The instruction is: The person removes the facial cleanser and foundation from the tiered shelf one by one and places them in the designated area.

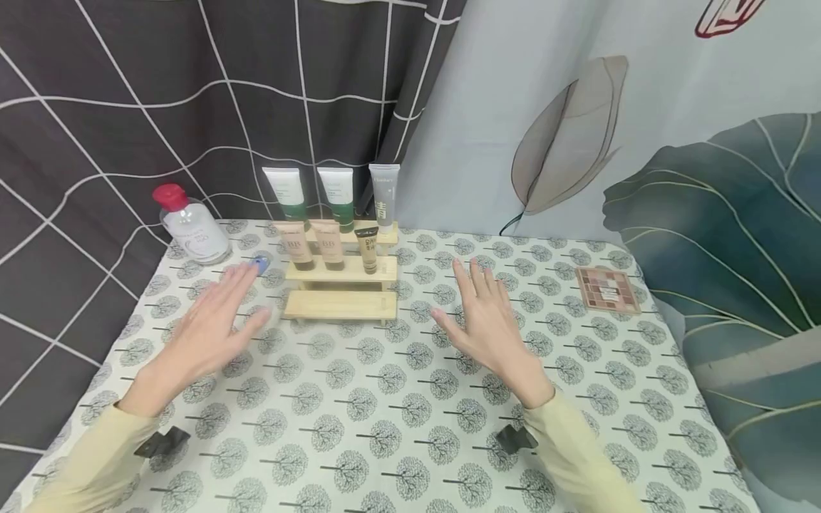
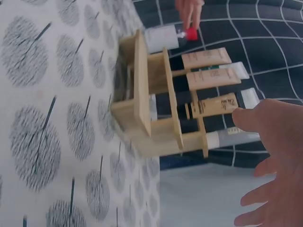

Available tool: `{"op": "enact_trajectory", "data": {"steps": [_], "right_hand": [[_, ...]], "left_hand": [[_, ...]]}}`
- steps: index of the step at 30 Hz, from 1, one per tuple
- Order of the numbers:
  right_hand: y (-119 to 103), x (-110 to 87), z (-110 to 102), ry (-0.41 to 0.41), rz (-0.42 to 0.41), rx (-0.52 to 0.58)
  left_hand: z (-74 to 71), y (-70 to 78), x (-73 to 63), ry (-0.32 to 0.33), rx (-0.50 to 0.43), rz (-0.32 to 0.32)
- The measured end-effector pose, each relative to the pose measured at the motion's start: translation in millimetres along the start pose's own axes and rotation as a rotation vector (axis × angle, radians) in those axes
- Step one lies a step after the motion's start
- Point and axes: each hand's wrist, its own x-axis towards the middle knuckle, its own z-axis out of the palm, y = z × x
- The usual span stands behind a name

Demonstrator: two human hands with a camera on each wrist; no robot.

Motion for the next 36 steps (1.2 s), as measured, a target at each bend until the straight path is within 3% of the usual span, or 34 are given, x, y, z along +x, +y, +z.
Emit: {"op": "enact_trajectory", "data": {"steps": [6, 12, 22, 28, 36], "right_hand": [[-19, 25.6, 17, 0.02, 0.007, 0.235], [-28, 48.1, 38, 0.105, 0.015, 0.474], [-49, 79.5, 70, 0.151, -0.022, 0.635], [-57, 101.0, 83, 0.136, 0.04, 0.778], [-60, 112.4, 94, 0.13, 0.09, 0.865]], "left_hand": [[16.8, -2.3, 13.7, 0.0, -0.157, -0.081], [38.0, -3.1, 26.6, 0.019, -0.304, -0.112], [70.8, -19.9, 42.1, -0.05, -0.539, -0.204], [82.7, -24.9, 51.0, -0.084, -0.666, -0.249], [93.1, -23.9, 62.8, -0.073, -0.662, -0.249]]}}
